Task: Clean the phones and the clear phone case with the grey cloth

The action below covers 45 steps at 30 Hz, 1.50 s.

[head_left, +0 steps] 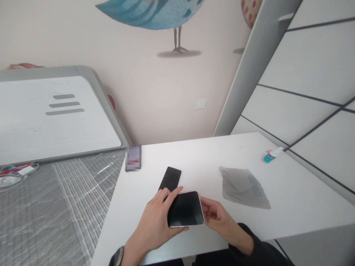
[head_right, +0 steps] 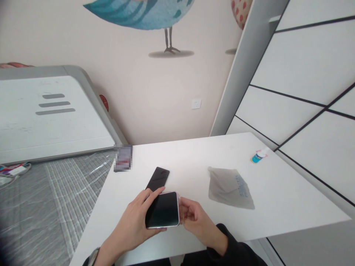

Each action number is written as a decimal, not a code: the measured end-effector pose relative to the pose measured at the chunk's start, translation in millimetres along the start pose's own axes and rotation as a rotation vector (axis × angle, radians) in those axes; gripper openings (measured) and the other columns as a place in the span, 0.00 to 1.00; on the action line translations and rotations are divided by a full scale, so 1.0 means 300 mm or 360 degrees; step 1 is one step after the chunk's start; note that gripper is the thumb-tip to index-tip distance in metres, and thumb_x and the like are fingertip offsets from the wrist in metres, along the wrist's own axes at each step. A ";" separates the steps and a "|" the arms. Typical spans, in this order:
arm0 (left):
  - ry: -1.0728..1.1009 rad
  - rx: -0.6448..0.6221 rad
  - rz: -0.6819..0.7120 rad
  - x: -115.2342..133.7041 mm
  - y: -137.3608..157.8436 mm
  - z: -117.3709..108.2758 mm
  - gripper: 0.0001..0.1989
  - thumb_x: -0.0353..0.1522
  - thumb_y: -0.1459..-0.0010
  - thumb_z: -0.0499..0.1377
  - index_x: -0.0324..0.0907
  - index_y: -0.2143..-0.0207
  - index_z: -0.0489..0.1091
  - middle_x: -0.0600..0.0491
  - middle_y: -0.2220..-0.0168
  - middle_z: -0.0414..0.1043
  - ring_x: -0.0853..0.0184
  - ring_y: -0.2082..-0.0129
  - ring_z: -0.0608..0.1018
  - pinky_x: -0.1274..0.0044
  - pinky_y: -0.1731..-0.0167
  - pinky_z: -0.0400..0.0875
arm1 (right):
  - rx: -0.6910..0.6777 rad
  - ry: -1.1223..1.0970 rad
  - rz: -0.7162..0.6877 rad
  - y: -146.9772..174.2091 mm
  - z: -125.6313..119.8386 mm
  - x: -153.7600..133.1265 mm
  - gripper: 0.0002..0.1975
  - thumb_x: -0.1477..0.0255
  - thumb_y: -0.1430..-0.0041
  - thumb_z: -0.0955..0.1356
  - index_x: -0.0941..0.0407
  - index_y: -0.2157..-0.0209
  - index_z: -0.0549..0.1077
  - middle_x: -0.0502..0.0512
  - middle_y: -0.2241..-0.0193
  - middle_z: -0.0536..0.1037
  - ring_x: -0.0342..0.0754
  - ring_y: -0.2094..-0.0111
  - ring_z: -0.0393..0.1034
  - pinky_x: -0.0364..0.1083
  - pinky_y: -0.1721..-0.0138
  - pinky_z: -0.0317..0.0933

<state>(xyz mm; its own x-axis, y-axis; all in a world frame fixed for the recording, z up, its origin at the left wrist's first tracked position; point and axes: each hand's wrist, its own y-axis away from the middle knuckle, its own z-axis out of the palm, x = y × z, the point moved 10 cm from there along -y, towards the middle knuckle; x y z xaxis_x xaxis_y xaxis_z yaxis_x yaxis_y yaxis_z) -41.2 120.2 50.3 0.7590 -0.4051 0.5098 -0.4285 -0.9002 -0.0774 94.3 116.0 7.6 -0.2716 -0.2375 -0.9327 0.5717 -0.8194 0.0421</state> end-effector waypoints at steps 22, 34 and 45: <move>0.0175 0.0280 0.0372 0.162 -0.074 0.078 0.44 0.29 0.44 0.68 0.56 0.30 0.53 0.43 0.35 0.70 0.48 0.37 0.75 0.39 0.34 0.54 | 0.0194 0.0181 0.0170 0.038 -0.147 -0.032 0.18 0.56 0.36 0.72 0.55 0.54 0.79 0.51 0.72 0.79 0.47 0.72 0.73 0.47 0.63 0.70; 0.1743 0.0921 -0.0213 -0.005 0.064 0.138 0.40 0.61 0.42 0.59 0.50 0.35 0.65 0.47 0.48 0.76 0.58 0.57 0.79 0.66 0.52 0.76 | 0.0556 0.1095 -0.0007 -0.019 -0.386 -0.055 0.18 0.62 0.37 0.70 0.53 0.48 0.77 0.60 0.54 0.83 0.57 0.56 0.79 0.61 0.45 0.69; 0.2909 0.0478 -0.0946 0.000 0.021 0.282 0.38 0.62 0.38 0.53 0.44 0.41 0.74 0.41 0.31 0.65 0.60 0.54 0.81 0.66 0.51 0.78 | 0.1190 0.1081 -0.0183 0.199 -0.734 -0.121 0.30 0.45 0.56 0.77 0.49 0.55 0.83 0.58 0.42 0.79 0.70 0.31 0.59 0.69 0.27 0.34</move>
<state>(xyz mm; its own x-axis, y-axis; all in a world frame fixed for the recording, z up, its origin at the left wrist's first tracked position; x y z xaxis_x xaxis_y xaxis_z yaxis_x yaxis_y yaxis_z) -2.3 100.9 -22.7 -0.6764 0.3624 0.6412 -0.1154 -0.9120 0.3937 308.8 190.5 -34.8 0.3362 0.0193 -0.9416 -0.1239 -0.9902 -0.0645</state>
